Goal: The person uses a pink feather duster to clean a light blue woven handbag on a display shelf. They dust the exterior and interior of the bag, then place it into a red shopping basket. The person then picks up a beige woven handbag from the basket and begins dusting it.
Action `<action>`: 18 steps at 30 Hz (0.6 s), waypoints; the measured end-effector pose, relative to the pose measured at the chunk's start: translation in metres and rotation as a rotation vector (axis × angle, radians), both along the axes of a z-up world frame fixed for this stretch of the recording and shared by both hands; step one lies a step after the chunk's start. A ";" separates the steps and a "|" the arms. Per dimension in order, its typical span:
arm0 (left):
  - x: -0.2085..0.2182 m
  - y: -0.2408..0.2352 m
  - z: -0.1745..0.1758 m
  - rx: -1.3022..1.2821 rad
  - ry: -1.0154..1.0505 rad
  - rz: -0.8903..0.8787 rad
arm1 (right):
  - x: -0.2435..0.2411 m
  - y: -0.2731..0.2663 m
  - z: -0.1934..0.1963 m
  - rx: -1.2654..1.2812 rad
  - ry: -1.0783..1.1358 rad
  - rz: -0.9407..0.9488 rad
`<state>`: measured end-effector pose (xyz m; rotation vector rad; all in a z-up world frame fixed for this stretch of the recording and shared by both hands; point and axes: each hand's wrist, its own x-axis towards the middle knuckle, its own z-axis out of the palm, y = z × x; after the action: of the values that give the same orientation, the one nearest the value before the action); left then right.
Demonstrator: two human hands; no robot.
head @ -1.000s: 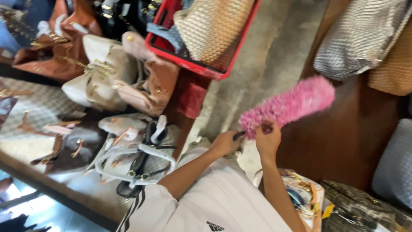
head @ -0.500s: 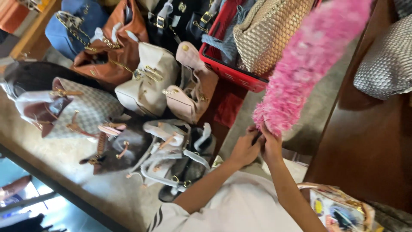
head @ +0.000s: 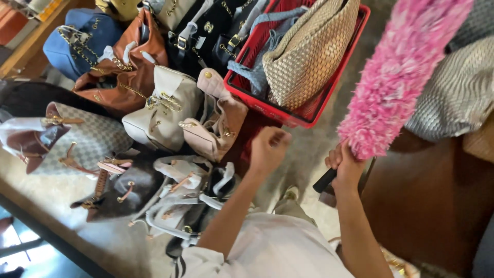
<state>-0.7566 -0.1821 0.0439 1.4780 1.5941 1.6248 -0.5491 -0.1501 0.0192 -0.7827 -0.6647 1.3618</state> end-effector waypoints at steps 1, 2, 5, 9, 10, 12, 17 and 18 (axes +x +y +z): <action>0.000 0.008 0.002 0.007 -0.013 0.040 | 0.005 0.007 0.012 0.035 0.020 -0.006; 0.001 0.016 0.003 0.014 -0.026 0.080 | 0.010 0.013 0.024 0.069 0.040 -0.012; -0.002 0.033 0.009 -0.040 -0.019 0.146 | 0.043 0.055 0.004 0.184 -0.012 0.005; -0.001 0.032 0.005 -0.152 -0.034 0.193 | 0.073 0.071 0.014 0.169 -0.064 -0.034; 0.000 0.031 0.004 -0.172 -0.064 0.205 | 0.076 0.075 0.018 0.042 -0.103 -0.079; -0.001 0.031 -0.001 -0.191 -0.101 0.215 | 0.089 0.076 0.026 -0.084 -0.149 -0.124; -0.019 0.053 0.011 -0.233 -0.211 0.214 | 0.112 0.084 0.023 -0.156 -0.082 0.147; -0.019 0.059 0.023 -0.232 -0.210 0.209 | 0.113 0.086 0.022 -0.156 -0.081 0.142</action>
<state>-0.7759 -0.1227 0.0670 1.0183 1.7920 1.5801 -0.4365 -0.0639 0.0414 -0.9335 -0.6946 1.5310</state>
